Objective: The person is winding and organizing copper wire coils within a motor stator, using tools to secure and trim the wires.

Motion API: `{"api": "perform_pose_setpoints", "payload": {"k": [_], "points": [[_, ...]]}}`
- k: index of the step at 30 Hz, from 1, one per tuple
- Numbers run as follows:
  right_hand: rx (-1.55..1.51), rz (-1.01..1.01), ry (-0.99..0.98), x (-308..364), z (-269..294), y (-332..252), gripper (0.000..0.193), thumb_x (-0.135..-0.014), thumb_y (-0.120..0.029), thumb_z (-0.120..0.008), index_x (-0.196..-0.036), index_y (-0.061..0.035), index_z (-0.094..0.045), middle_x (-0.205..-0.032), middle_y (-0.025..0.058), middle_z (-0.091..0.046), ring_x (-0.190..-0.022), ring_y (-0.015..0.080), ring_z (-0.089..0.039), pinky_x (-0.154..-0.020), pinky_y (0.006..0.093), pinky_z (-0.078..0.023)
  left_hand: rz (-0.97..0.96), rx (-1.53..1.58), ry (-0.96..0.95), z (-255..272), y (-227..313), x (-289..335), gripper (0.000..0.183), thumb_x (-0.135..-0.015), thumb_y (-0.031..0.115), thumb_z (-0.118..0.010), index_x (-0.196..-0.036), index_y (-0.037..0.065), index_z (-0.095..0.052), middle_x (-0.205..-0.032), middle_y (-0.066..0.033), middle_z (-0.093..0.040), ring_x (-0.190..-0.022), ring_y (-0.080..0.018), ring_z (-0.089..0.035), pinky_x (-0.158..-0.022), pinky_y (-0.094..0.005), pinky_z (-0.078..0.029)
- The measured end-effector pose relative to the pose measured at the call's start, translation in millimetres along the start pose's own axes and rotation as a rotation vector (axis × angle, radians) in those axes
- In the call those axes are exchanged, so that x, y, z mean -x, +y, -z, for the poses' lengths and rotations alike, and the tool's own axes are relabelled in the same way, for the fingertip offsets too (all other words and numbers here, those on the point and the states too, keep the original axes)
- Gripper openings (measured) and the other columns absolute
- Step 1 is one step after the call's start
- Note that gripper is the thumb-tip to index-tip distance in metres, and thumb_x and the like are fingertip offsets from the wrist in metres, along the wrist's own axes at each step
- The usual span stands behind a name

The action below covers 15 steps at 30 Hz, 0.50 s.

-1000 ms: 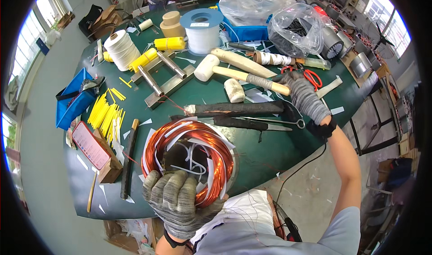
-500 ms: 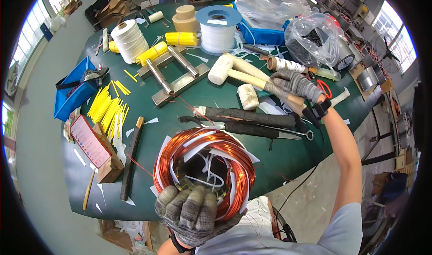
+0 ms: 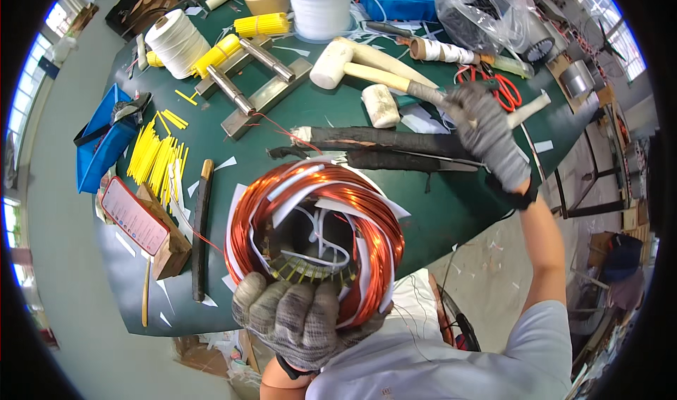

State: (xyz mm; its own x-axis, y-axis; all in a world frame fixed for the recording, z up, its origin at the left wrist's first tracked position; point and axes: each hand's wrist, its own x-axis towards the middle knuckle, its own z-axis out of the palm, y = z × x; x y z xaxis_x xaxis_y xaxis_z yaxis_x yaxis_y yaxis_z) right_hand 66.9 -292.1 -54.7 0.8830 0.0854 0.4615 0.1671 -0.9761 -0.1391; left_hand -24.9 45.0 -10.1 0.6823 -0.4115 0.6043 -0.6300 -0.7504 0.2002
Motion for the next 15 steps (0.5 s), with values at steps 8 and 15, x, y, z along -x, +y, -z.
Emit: {"api": "perform_pose_setpoints", "payload": {"k": [8,15], "points": [[-0.113,-0.084,-0.213,92,-3,-48,0.049,-0.070,-0.019,-0.064,-0.116,-0.0054,-0.054,-0.120,0.0180,-0.046,-0.109,0.0354,-0.046,-0.095,0.0425,-0.037,0.008,-0.034,0.061,-5,7,-2,0.043,-0.064,0.043,-0.071,-0.084,0.011,-0.051,-0.081,-0.0061,-0.051,-0.081,-0.0266,-0.051,-0.092,-0.0527,-0.035],[-0.246,-0.157,-0.316,110,-1,-65,0.044,-0.078,-0.024,-0.058,-0.118,-0.0061,-0.053,-0.116,0.0194,-0.050,-0.101,0.0357,-0.052,-0.089,0.0427,-0.041,0.006,0.000,0.153,-8,15,-1,0.040,-0.062,0.031,-0.075,-0.083,0.008,-0.051,-0.080,-0.0074,-0.050,-0.081,-0.0300,-0.049,-0.091,-0.0534,-0.035]]}}
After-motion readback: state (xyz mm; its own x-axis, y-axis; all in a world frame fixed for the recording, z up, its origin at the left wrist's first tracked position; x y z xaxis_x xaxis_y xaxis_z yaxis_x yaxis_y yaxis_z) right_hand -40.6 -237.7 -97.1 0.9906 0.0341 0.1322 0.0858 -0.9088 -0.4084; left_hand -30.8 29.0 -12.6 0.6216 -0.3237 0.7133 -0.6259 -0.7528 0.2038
